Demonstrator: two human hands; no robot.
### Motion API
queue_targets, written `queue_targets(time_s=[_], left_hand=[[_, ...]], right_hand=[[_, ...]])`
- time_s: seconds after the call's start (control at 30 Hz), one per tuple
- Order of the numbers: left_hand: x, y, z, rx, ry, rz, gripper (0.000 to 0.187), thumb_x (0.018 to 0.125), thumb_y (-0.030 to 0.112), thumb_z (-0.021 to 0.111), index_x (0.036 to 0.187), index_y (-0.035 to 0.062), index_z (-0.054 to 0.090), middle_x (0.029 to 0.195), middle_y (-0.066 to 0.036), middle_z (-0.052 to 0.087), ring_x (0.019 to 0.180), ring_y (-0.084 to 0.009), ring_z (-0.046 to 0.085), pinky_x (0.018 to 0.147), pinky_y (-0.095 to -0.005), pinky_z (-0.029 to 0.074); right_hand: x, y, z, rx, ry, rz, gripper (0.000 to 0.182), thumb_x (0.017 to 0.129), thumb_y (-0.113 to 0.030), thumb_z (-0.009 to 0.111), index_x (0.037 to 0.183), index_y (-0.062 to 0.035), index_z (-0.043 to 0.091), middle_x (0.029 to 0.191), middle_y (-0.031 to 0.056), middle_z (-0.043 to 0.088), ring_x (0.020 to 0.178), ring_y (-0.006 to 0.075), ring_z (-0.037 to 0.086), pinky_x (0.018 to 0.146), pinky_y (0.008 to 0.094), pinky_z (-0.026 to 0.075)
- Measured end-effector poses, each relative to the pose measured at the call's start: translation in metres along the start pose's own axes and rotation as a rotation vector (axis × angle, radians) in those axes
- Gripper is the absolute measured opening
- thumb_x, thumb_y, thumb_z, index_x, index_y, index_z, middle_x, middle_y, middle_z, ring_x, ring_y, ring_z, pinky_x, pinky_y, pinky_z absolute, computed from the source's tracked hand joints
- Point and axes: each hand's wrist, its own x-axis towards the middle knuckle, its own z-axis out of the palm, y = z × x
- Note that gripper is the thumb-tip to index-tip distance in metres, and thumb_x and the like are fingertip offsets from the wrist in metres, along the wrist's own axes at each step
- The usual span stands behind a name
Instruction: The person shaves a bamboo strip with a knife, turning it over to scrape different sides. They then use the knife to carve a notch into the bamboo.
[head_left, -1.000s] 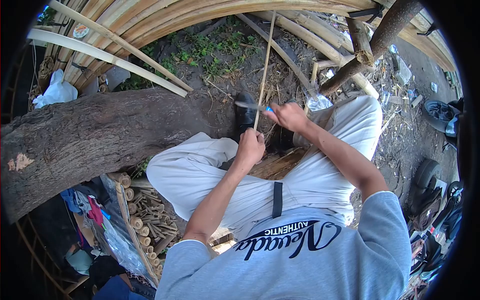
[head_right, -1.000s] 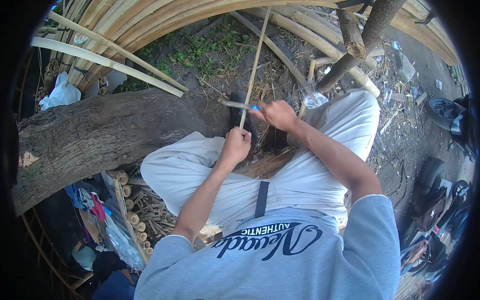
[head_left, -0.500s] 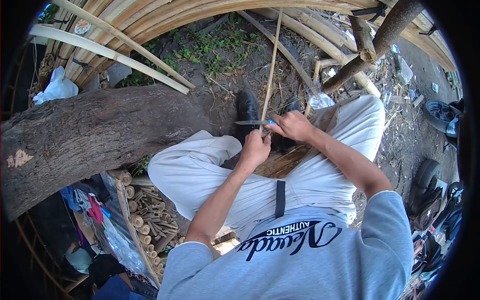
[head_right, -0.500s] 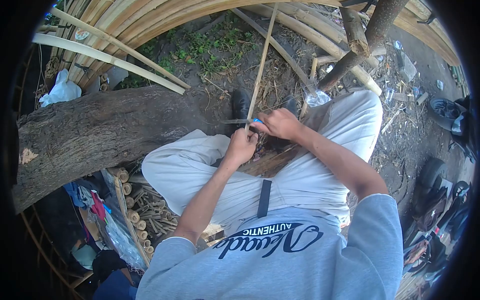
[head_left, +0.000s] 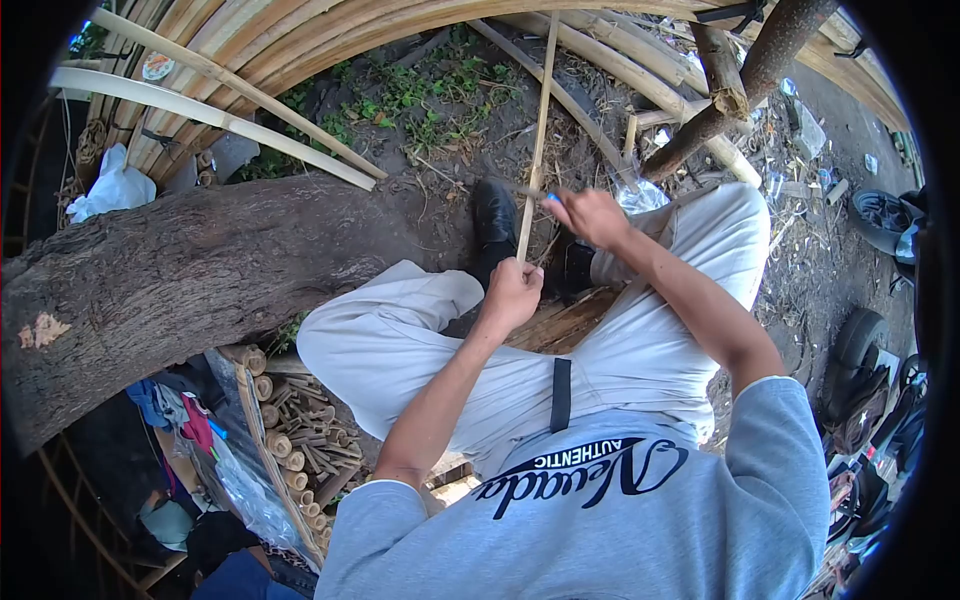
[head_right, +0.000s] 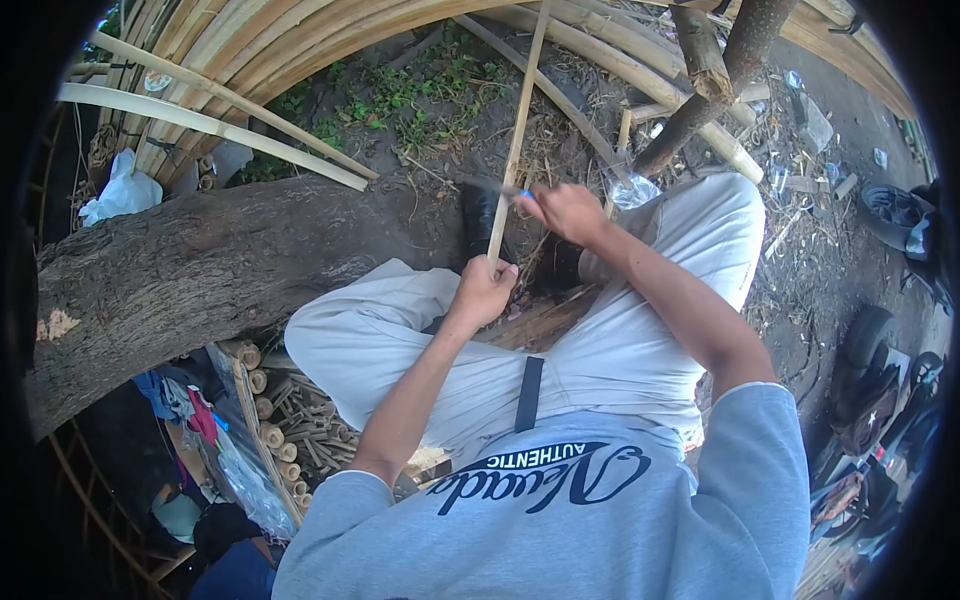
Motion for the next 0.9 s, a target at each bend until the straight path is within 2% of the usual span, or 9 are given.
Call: queue_targets(time_s=[0.1,0.17,0.3,0.37,0.43,0.5,0.63,0.8,0.9], left_hand=[[0.001,0.021,-0.011,-0.078,-0.054,-0.090,0.026,0.092,0.017,0.067,0.085,-0.0089,0.068,0.064,-0.013,0.065,0.060,-0.0205,0.063,0.061,-0.0383,0.049],[0.004,0.022,-0.012,-0.084,-0.092,-0.095,0.027,0.092,0.017,0.067,0.085,-0.0089,0.068,0.061,-0.012,0.062,0.057,-0.0183,0.061,0.059,-0.0376,0.047],[0.004,-0.007,0.004,0.029,-0.056,0.014,0.026,0.093,0.015,0.065,0.083,-0.0089,0.067,0.059,-0.009,0.061,0.055,-0.0157,0.060,0.056,-0.0359,0.047],[-0.001,-0.020,0.016,-0.089,-0.017,0.027,0.026,0.095,0.014,0.063,0.085,-0.0091,0.066,0.058,-0.008,0.060,0.052,-0.0158,0.062,0.052,-0.0348,0.047],[-0.008,-0.014,0.013,-0.069,0.007,0.057,0.026,0.096,0.014,0.063,0.086,-0.0088,0.066,0.058,-0.007,0.060,0.051,-0.0158,0.063,0.048,-0.0342,0.048],[-0.005,-0.007,0.008,-0.064,-0.063,0.050,0.026,0.096,0.015,0.063,0.085,-0.0082,0.066,0.058,-0.007,0.059,0.051,-0.0158,0.063,0.048,-0.0345,0.047],[0.004,0.002,-0.002,-0.043,-0.110,0.130,0.028,0.097,0.017,0.062,0.082,-0.0069,0.066,0.058,-0.004,0.056,0.046,-0.0133,0.055,0.045,-0.0344,0.044],[-0.003,0.020,-0.018,-0.293,-0.213,-0.103,0.027,0.099,0.021,0.062,0.090,-0.0047,0.065,0.055,0.002,0.048,0.043,-0.0074,0.042,0.041,-0.0298,0.034],[0.004,0.020,-0.032,-0.563,-0.395,-0.202,0.030,0.103,0.027,0.057,0.098,-0.0020,0.062,0.057,0.007,0.040,0.042,-0.0032,0.034,0.039,-0.0251,0.029]], right_hand=[[0.018,0.018,-0.005,-0.126,0.029,0.113,0.047,0.104,-0.047,0.048,0.086,-0.0060,0.062,0.060,0.0220,0.062,0.059,0.0425,0.065,0.053,0.0516,0.053],[0.008,-0.002,0.006,-0.023,0.142,0.201,0.048,0.103,-0.048,0.047,0.087,-0.0056,0.062,0.058,0.0216,0.061,0.058,0.0434,0.064,0.054,0.0529,0.052],[-0.012,-0.023,-0.006,0.018,-0.097,-0.230,0.047,0.102,-0.049,0.051,0.085,-0.0062,0.061,0.056,0.0199,0.058,0.053,0.0428,0.061,0.049,0.0498,0.049],[-0.006,-0.002,-0.004,-0.003,-0.008,-0.173,0.046,0.102,-0.048,0.052,0.085,-0.0061,0.060,0.056,0.0188,0.059,0.051,0.0418,0.061,0.046,0.0482,0.048],[0.017,0.043,0.003,-0.167,0.083,0.299,0.051,0.104,-0.049,0.045,0.085,-0.0054,0.062,0.060,0.0182,0.064,0.056,0.0404,0.065,0.048,0.0487,0.052],[0.017,0.084,0.014,-0.145,0.092,0.387,0.052,0.105,-0.050,0.043,0.084,-0.0058,0.062,0.062,0.0195,0.065,0.058,0.0404,0.067,0.050,0.0500,0.055],[-0.005,0.014,0.023,-0.185,-0.044,0.171,0.050,0.105,-0.047,0.044,0.086,-0.0045,0.063,0.061,0.0213,0.065,0.059,0.0413,0.068,0.054,0.0501,0.056],[0.000,-0.002,0.018,-0.060,-0.266,0.516,0.062,0.105,-0.050,0.039,0.087,0.0001,0.071,0.079,0.0294,0.068,0.080,0.0463,0.070,0.073,0.0544,0.057],[0.006,0.027,0.009,-0.018,-0.196,0.718,0.066,0.105,-0.051,0.037,0.089,0.0023,0.073,0.089,0.0331,0.068,0.091,0.0509,0.067,0.083,0.0573,0.054]])
